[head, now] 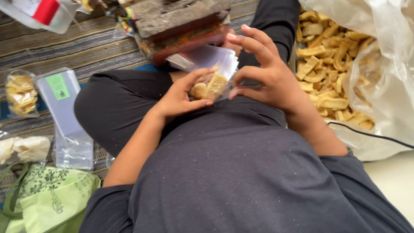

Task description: Manually packaging individual fried pastry pieces into small plastic bags from a large pile.

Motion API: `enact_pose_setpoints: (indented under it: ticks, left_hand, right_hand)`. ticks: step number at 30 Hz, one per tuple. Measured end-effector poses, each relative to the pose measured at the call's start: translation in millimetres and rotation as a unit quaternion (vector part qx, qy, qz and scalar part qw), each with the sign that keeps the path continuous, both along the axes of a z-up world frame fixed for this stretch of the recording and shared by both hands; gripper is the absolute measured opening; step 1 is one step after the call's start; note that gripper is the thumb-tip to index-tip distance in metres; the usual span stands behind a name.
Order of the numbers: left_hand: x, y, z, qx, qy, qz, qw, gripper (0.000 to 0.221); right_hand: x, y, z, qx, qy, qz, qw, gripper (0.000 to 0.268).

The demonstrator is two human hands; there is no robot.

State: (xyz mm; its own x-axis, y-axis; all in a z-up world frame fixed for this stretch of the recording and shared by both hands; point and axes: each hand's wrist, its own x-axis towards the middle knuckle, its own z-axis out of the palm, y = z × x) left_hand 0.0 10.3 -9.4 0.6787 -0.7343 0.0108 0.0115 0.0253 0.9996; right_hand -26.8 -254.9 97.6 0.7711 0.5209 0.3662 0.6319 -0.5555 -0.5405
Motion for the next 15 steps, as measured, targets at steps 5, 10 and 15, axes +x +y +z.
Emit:
enact_pose_setpoints:
  ticks: [5,10,15]
  left_hand:
    - [-2.8,-5.0,2.7,0.045,-0.026,-0.020,0.998,0.071]
    - [0.7,-6.8,4.4,0.094,-0.022,-0.006,0.995,0.068]
    - [-0.5,-1.8,5.8,0.072,-0.028,0.022,0.997,0.080]
  right_hand:
    - [-12.8,-16.0,-30.0,-0.005,-0.005,-0.014,1.000,0.038]
    - [-21.3,-115.8,-56.5,0.179,0.043,-0.174,0.967,0.023]
    - [-69.6,-261.3,-145.0,-0.266,0.458,-0.443,0.724,0.015]
